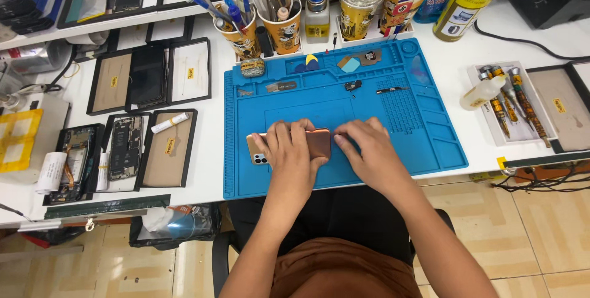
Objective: The person applies adhesive along the edges of a smartphone's back cover using a small bottle and a plastic pry tool. They repeatedly apply glue and press the edges to secure the back panel while working on a blue anti-static mat.
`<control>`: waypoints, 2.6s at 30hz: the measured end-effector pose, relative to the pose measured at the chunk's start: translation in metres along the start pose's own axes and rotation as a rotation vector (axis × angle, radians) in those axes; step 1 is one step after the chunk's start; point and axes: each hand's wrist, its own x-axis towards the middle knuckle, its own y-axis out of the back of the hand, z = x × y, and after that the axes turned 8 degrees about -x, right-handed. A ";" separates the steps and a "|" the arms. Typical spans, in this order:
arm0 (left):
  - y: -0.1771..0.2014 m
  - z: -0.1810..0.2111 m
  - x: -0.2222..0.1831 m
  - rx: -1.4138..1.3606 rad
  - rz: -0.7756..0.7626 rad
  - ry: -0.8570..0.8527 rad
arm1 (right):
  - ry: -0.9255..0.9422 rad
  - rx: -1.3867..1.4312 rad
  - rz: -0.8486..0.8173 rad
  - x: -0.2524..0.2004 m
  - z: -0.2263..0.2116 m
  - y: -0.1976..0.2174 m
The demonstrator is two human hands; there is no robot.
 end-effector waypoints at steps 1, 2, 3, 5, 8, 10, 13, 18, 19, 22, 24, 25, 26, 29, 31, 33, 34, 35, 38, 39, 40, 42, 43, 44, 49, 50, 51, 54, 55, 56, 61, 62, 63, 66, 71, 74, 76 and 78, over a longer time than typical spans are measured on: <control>-0.001 0.002 0.001 -0.005 0.006 0.000 | 0.004 -0.006 0.000 0.003 0.001 0.000; 0.000 0.002 0.000 -0.001 0.016 0.001 | 0.003 0.033 -0.029 0.004 0.001 -0.002; 0.000 0.003 -0.002 0.003 0.027 0.001 | 0.003 0.073 -0.058 0.006 0.000 -0.003; 0.001 0.004 -0.001 0.003 0.027 0.001 | 0.050 0.079 -0.036 0.007 0.003 -0.004; 0.000 0.003 -0.005 0.010 0.020 0.002 | 0.104 0.056 -0.004 0.005 0.003 -0.007; -0.001 0.002 -0.005 0.020 0.023 -0.004 | 0.116 0.025 0.015 0.005 0.003 -0.007; -0.003 -0.001 -0.004 0.014 0.022 -0.002 | 0.145 -0.026 0.063 0.007 0.003 -0.006; -0.006 -0.005 -0.002 0.011 0.006 -0.006 | 0.149 -0.058 0.092 0.005 -0.001 -0.002; -0.007 -0.007 -0.002 0.010 0.007 -0.005 | 0.150 -0.059 0.091 0.006 0.000 -0.003; -0.009 -0.009 -0.001 -0.005 0.010 -0.002 | 0.152 -0.080 0.095 0.006 0.001 -0.006; -0.010 -0.009 -0.001 0.000 0.018 -0.009 | 0.155 -0.080 0.103 0.007 0.002 -0.007; -0.010 -0.008 0.000 -0.002 0.019 -0.009 | 0.155 -0.082 0.102 0.007 0.001 -0.006; -0.010 -0.007 -0.001 0.004 0.025 -0.011 | 0.155 -0.069 0.102 0.007 0.000 -0.005; -0.010 -0.007 0.000 0.009 0.021 -0.006 | 0.165 -0.049 0.104 0.007 0.001 -0.005; -0.009 -0.007 -0.001 0.006 0.010 0.003 | 0.174 -0.042 0.103 0.006 0.001 -0.006; -0.008 -0.007 -0.001 0.002 0.005 -0.001 | 0.179 -0.051 0.107 0.006 0.000 -0.005; -0.008 -0.007 -0.001 0.002 0.005 -0.001 | 0.179 -0.051 0.106 0.006 0.000 -0.005; -0.009 -0.008 -0.001 0.006 0.004 0.000 | 0.184 -0.051 0.099 0.006 0.000 -0.005; -0.009 -0.007 -0.001 0.011 0.002 0.002 | 0.194 -0.056 0.095 0.006 0.000 -0.003; -0.008 -0.007 -0.001 0.012 0.001 0.004 | 0.200 -0.061 0.097 0.006 -0.001 -0.003; -0.008 -0.006 -0.001 0.013 0.001 0.004 | 0.200 -0.060 0.098 0.006 -0.001 -0.003; -0.007 -0.006 0.000 -0.006 0.005 0.003 | 0.195 -0.071 0.081 0.006 -0.003 -0.001; -0.008 -0.007 0.000 -0.005 0.007 0.002 | 0.196 -0.071 0.083 0.007 -0.003 -0.001; -0.008 -0.007 0.000 -0.011 0.009 0.003 | 0.193 -0.072 0.078 0.006 -0.004 0.000; -0.010 -0.009 0.000 -0.012 0.000 0.006 | 0.191 -0.090 0.083 0.005 -0.005 -0.001; -0.011 -0.010 0.000 -0.019 -0.004 0.008 | 0.193 -0.087 0.080 0.005 -0.005 -0.001; -0.011 -0.010 0.001 -0.025 -0.009 0.011 | 0.195 -0.083 0.078 0.005 -0.005 -0.001; -0.009 -0.011 0.001 -0.037 -0.020 0.014 | 0.179 -0.089 0.021 0.005 0.000 -0.001; -0.009 -0.011 0.001 -0.037 -0.018 0.014 | 0.180 -0.089 0.022 0.006 -0.001 0.000; -0.009 -0.011 0.001 -0.034 -0.020 0.016 | 0.179 -0.089 0.015 0.005 -0.002 0.001; -0.010 -0.012 0.001 -0.028 -0.020 0.017 | 0.179 -0.099 0.006 0.006 0.002 -0.002; -0.011 -0.013 0.001 -0.029 -0.027 0.022 | 0.182 -0.105 0.006 0.005 0.003 -0.003; -0.011 -0.014 0.001 -0.031 -0.034 0.026 | 0.185 -0.110 0.006 0.005 0.004 -0.004; -0.011 -0.014 0.001 -0.026 -0.024 0.028 | 0.187 -0.109 -0.007 0.005 0.004 -0.004; -0.007 -0.010 0.002 -0.032 -0.028 0.029 | 0.187 -0.114 -0.021 0.003 0.002 -0.003; -0.005 -0.009 0.002 -0.039 -0.032 0.029 | 0.184 -0.108 -0.038 0.003 0.002 -0.003; -0.005 -0.009 0.001 -0.042 -0.036 0.028 | 0.180 -0.106 -0.048 0.003 0.004 -0.004; -0.008 -0.010 0.001 -0.029 -0.017 0.026 | 0.193 -0.107 -0.040 0.003 0.007 -0.006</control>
